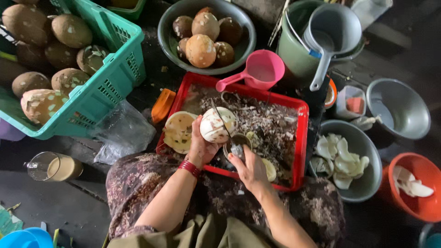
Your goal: The person sits on the floor and peels the outer husk off coconuts with a knife, rotating each coconut and cutting away the brown skin to expose the white shell. They place trimmed coconuts in a bowl, discard husk pieces into a red tray, and pick new unpeeled coconuts from a green crate.
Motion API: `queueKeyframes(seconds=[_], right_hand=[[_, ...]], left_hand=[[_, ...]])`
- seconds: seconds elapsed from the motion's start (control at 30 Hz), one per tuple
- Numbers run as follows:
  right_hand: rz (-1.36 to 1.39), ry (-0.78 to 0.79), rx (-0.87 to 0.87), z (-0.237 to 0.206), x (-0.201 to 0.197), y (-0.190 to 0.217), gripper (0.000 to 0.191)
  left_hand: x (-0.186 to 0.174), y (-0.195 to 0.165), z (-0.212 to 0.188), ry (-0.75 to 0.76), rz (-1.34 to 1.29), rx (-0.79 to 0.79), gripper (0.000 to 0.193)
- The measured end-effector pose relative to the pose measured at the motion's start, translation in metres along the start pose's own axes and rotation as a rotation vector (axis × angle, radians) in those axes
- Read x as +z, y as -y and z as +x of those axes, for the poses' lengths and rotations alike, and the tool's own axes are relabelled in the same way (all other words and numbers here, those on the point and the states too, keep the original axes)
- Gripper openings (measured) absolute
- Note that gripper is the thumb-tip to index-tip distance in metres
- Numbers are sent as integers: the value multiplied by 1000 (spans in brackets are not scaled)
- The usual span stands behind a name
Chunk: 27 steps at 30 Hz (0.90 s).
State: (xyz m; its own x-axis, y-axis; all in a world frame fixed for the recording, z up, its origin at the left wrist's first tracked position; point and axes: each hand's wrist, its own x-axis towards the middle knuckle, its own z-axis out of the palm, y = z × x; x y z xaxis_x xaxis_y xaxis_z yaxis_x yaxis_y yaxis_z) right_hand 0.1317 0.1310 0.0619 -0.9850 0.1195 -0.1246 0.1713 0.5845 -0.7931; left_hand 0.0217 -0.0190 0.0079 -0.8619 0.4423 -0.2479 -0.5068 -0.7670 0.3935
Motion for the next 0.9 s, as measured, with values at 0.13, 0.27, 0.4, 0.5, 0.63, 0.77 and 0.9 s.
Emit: queueKeyframes(seconds=[0.13,0.27,0.4,0.5,0.63,0.77,0.9], right_hand=[[48,-69,-95,-5,-3,-4,44],[-108,-148,-136,1,9,-10,42],[-372,-238,-143,12,17,-18,50],[-13,-148,-142,9,6,-20,39],[62,-161,-144,-6,-13,-18,46],[92,-90,-146,-7,-10,-16,48],[182,74,-56,-3,-13,-5,38]], left_hand=[[-7,-3,5,118,-109,15,71],[-15,5,10,46,-123,41,52],[-16,16,6,-167,-64,111,48],[-8,9,6,-164,-55,153,49],[2,-16,3,208,16,117,83],[0,-23,-6,201,-109,23,91],[-20,-22,-4,230,-43,11,86]])
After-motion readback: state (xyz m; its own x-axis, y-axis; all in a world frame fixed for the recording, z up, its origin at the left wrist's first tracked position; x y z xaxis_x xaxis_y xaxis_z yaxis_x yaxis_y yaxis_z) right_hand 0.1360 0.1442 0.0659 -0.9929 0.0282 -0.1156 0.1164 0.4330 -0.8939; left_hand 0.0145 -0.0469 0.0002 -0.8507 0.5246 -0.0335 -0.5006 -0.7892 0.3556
